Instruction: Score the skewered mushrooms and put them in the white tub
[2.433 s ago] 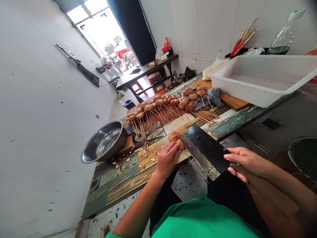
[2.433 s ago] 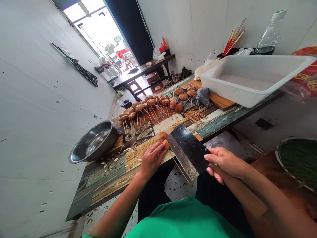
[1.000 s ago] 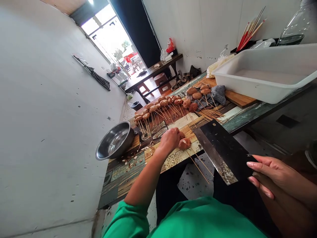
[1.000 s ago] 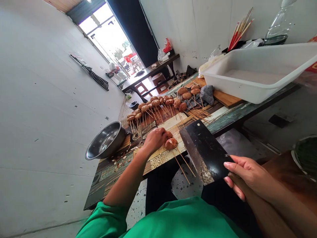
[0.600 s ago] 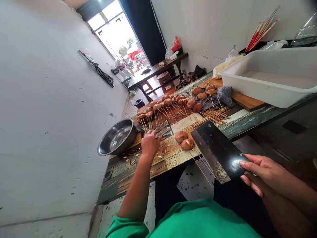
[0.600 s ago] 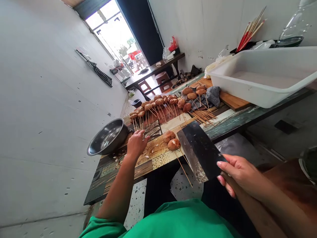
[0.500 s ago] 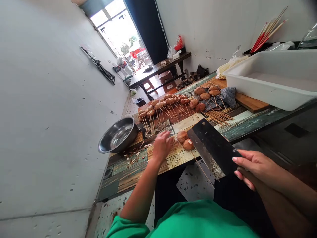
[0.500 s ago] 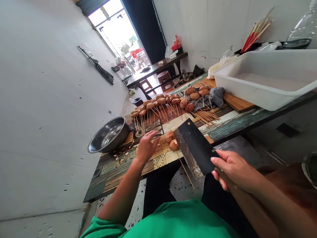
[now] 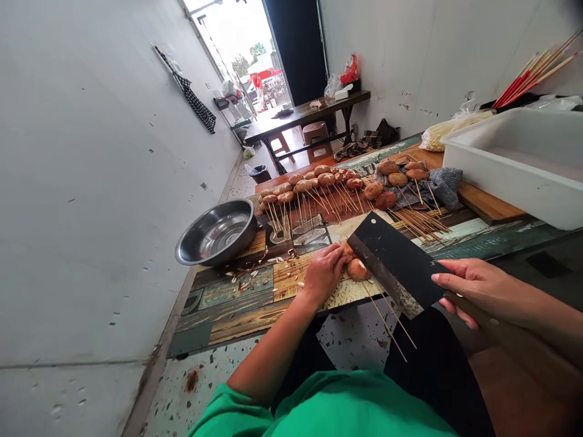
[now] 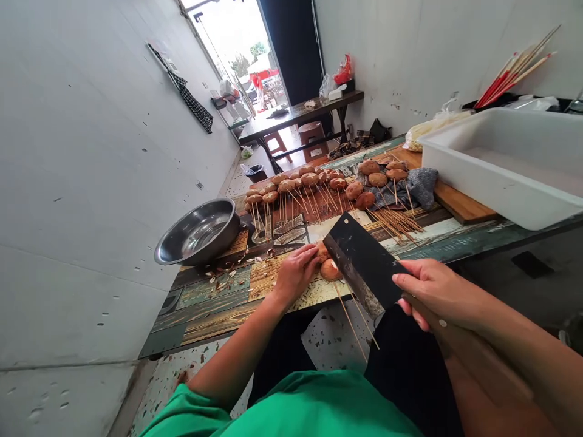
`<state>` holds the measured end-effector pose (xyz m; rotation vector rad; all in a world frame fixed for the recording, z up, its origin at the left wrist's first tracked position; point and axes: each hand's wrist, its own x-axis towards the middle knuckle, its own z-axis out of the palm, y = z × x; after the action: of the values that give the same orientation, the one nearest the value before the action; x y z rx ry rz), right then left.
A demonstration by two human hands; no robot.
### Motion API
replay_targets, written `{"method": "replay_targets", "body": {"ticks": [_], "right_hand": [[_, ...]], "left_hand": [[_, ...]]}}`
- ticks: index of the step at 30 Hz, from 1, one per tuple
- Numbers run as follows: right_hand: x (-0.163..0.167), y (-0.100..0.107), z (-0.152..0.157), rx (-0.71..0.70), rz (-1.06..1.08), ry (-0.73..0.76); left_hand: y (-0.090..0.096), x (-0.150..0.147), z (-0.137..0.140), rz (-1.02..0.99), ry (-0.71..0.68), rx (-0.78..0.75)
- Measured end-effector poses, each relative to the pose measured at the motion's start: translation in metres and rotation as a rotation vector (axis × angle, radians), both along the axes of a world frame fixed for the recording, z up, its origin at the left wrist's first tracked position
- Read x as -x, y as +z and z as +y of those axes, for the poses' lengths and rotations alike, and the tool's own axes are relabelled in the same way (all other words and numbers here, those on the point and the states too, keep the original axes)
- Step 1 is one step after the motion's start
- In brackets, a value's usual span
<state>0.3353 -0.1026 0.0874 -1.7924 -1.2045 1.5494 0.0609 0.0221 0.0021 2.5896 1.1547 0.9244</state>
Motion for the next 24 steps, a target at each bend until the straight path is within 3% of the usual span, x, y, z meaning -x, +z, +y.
{"method": "replay_targets", "body": {"ticks": [7,14,24], "right_hand": [[0.003,0.012,0.007,0.066,-0.057,0.021],[0.010,0.010,0.017,0.051,-0.058,0.028],[0.008,0.022,0.009,0.072,-0.026,0.004]], "left_hand": [[-0.001,-0.002,0.001,-0.074,-0.045,-0.042],[-0.003,-0.002,0.002,-0.097,-0.036,-0.041],[-0.002,-0.003,0.002,-0.098,-0.021,0.003]]}}
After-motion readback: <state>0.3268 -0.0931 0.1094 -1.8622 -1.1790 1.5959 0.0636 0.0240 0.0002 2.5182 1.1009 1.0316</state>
